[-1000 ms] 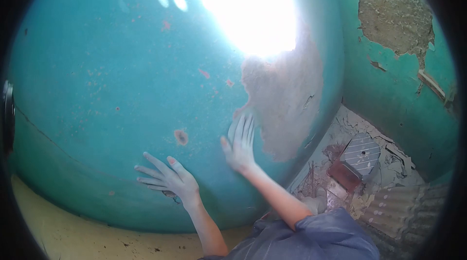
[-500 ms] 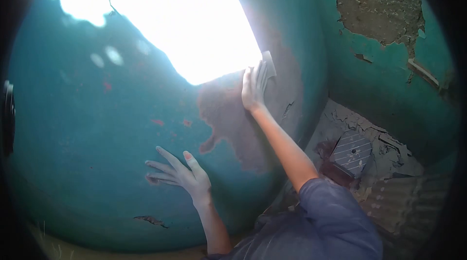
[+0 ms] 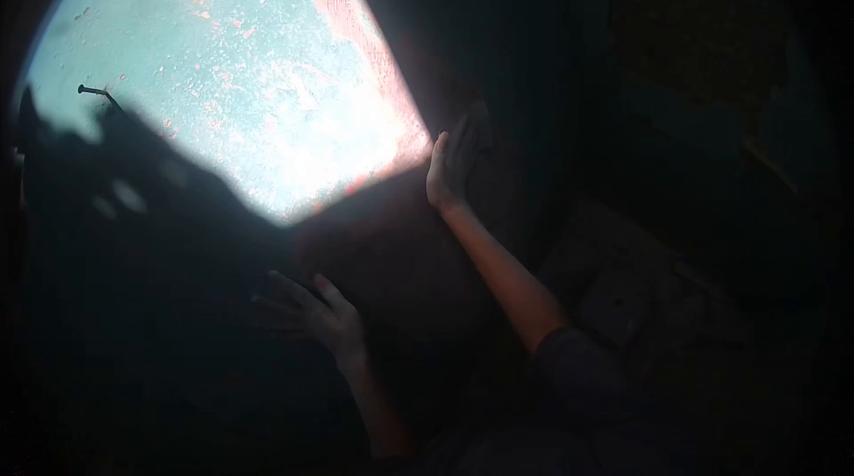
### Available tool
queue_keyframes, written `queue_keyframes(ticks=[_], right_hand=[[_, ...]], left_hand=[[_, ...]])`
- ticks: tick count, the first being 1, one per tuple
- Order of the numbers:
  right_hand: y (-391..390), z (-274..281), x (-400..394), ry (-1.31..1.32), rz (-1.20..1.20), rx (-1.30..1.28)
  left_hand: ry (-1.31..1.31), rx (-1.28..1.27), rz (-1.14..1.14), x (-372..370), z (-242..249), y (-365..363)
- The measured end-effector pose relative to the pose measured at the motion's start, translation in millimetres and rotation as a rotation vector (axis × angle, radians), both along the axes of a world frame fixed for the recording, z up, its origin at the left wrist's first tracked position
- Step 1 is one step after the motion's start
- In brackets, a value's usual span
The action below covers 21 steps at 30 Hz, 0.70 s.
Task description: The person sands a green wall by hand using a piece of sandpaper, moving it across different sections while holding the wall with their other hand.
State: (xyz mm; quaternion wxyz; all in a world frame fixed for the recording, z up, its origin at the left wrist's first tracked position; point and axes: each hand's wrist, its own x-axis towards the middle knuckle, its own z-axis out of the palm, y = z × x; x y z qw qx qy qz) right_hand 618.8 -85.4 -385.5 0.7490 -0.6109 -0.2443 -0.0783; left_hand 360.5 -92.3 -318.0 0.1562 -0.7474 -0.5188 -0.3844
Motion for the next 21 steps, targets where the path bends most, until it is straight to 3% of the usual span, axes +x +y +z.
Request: queue_keyframes(ticks=[2,4,5,7,8,10,12,13,14,15,17,20,21], right_hand=[[-6.6,-5.3,-19.3,-0.035,-0.014,-0.056],[-16.3,-36.7,-105.6,-0.144,0.056,-0.107],[-7.3,-94.6,-148.0,-0.414,0.107,-0.567],[-13.7,-100.6,-219.2,-0.694,-0.077,-0.894],[-17.8,-96.5,-211.7,-0.700,-0.070,-0.891],[-25.0,-86.3,-184.2,-0.803,-0.122,-0.643],[-6.1,-47.6,-117.9,-0.226,-0.113,-0.147],[-5.1,-28.4,-74.1,-0.138,-0.067,-0.092],[16.2,-32.1,-27.7,-0.062,0.016,0.139],[-14.1,4.8,3.9,-0.012,-0.035,-0.188],[-18.9,50.8,18.1,-0.063,-0.215,-0.172],[8.4,-6.3,-36.3,-0.219,-0.087,0.031],[2.9,-16.4,-79.2,-0.225,-0.028,-0.045]], left_hand=[[-0.012,0.035,0.049,6.8,-4.2,1.6],[-0.023,0.076,0.105,13.8,-8.2,3.7],[-0.021,0.132,0.125,17.1,-10.2,5.2],[-0.009,0.183,0.152,16.0,-13.3,4.1],[-0.005,0.206,0.131,16.3,-12.8,4.8],[0.008,0.225,0.124,6.8,-14.8,7.3],[0.063,0.207,0.059,-7.5,-21.9,8.7],[0.066,0.194,0.080,-13.8,-26.6,8.9],[0.073,0.191,0.063,-19.9,-30.2,9.8],[0.080,0.189,0.043,-24.9,-31.7,9.4],[0.054,0.162,0.021,-26.3,-30.0,4.9],[0.016,0.171,-0.026,-26.0,-31.0,5.5],[0.018,0.195,-0.045,-26.3,-31.4,6.7]])
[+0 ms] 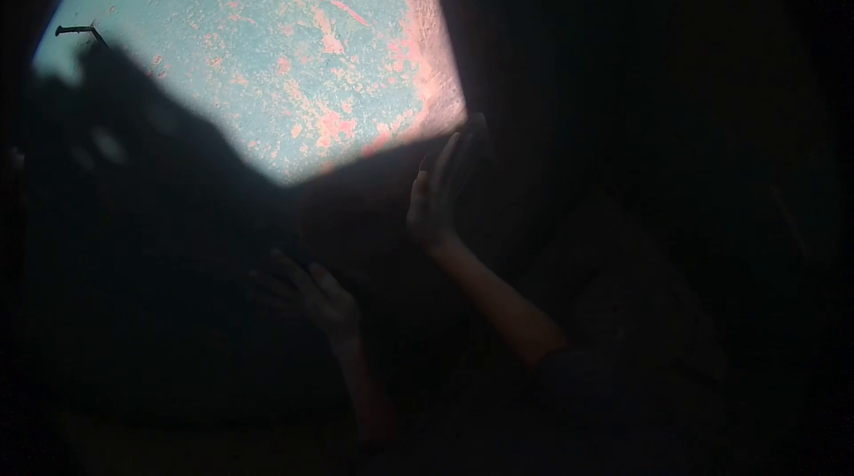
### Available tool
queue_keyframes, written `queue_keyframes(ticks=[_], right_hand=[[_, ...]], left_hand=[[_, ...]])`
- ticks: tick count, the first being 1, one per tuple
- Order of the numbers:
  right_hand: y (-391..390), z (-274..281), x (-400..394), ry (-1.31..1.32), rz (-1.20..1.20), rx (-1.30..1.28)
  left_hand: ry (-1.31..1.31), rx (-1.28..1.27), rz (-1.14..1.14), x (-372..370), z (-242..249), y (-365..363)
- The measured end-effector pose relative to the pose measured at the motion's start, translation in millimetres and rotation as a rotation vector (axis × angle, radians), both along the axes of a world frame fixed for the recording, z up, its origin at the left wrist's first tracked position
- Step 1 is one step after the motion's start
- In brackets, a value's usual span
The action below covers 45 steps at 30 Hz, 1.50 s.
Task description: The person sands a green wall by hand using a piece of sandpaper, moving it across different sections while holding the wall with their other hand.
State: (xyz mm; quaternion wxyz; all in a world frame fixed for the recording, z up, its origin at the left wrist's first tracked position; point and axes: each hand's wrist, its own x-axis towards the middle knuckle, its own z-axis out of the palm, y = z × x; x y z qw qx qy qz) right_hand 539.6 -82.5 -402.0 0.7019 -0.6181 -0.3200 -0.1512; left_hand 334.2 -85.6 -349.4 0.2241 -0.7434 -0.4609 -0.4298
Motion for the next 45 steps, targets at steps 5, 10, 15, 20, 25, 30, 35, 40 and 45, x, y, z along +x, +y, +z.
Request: queue_keyframes(ticks=[5,10,15,20,25,30,35,40,45], right_hand=[[-15.8,-62.8,-115.1,-0.369,0.045,-0.414],[-5.3,-0.1,-35.1,-0.153,-0.096,-0.165],[1.2,48.3,-28.8,0.021,-0.109,-0.062],[-13.0,-6.8,-187.3,-0.246,0.116,-0.305],[-8.3,-15.6,-211.9,-0.254,0.134,-0.377],[-5.4,81.0,-135.1,-0.040,0.031,-0.095],[-19.2,27.3,-228.2,-0.163,0.158,-0.242],[-46.3,-32.2,-294.3,-0.284,0.385,-0.572],[-21.0,63.4,-212.5,-0.284,0.086,-0.225]], left_hand=[[-0.017,-0.028,-0.054,-7.7,1.4,1.3],[-0.054,0.003,-0.068,-60.6,-13.2,12.8],[0.025,0.118,0.021,-100.4,9.1,15.2],[0.006,0.089,-0.111,-115.2,11.7,20.0],[0.000,0.008,-0.227,-141.9,6.8,18.3],[0.024,-0.074,-0.280,-176.8,5.6,21.0],[0.035,-0.151,-0.203,-182.2,-5.8,20.1],[-0.015,-0.236,-0.289,-189.6,-7.2,16.6],[0.046,-0.412,-0.277,-198.3,-2.4,4.9]])
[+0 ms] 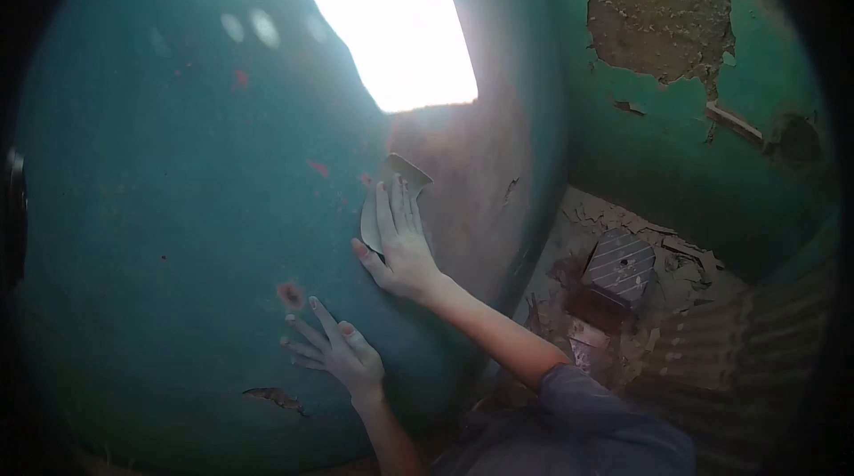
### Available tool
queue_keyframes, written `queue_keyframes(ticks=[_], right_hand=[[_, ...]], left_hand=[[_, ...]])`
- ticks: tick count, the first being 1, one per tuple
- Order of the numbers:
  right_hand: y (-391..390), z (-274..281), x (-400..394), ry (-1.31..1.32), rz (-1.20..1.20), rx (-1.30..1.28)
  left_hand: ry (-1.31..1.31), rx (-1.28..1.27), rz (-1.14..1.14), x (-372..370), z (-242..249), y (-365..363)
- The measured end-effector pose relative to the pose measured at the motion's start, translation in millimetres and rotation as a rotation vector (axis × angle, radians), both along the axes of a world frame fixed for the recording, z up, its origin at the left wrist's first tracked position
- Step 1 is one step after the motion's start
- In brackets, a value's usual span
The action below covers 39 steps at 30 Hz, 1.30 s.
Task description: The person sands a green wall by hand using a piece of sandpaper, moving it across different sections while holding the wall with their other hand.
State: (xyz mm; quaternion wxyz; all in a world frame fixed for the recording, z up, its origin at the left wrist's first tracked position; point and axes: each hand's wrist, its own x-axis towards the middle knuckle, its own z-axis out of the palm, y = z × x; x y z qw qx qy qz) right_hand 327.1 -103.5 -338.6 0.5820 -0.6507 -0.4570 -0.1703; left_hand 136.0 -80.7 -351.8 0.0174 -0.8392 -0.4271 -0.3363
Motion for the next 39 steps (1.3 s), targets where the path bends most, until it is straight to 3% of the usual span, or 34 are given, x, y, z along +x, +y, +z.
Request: queue_keyframes(ticks=[4,9,11,16,20,25,28,30,35,38,39], right_hand=[[5.3,25.5,4.4,0.027,-0.038,0.098],[-15.3,-72.5,-78.2,0.007,0.153,-0.125],[-22.7,-75.0,-75.8,-0.014,0.145,-0.209],[-21.6,8.2,2.8,-0.082,0.028,-0.133],[-13.6,29.5,14.0,-0.080,-0.074,-0.026],[-18.7,-61.7,-58.0,-0.086,0.067,-0.183],[-21.0,-60.9,-59.7,-0.134,0.065,-0.212],[-15.6,-35.2,-36.4,-0.133,0.026,-0.167],[-2.8,84.0,66.4,-0.279,-0.157,0.047],[-10.8,116.3,84.2,-0.076,-0.008,0.009],[-7.1,108.6,85.5,-0.205,-0.111,0.031]], left_hand=[[-0.004,-0.002,-0.018,-0.6,-6.9,1.1],[-0.080,-0.036,0.013,11.7,-6.8,-4.3],[-0.074,-0.050,0.018,13.2,-8.1,-3.4],[-0.048,-0.038,0.024,13.7,-11.9,0.2],[-0.057,-0.106,0.042,18.7,-14.3,-3.6],[-0.062,-0.181,0.043,25.0,-10.7,-4.8],[-0.051,-0.215,0.086,30.0,-14.5,-1.9],[-0.109,-0.086,0.051,29.9,-24.3,3.8],[-0.195,-0.124,0.051,40.0,-20.4,-4.8],[-0.248,-0.103,0.076,52.6,-22.1,-7.1],[-0.247,-0.098,0.098,57.0,-23.8,-9.4]])
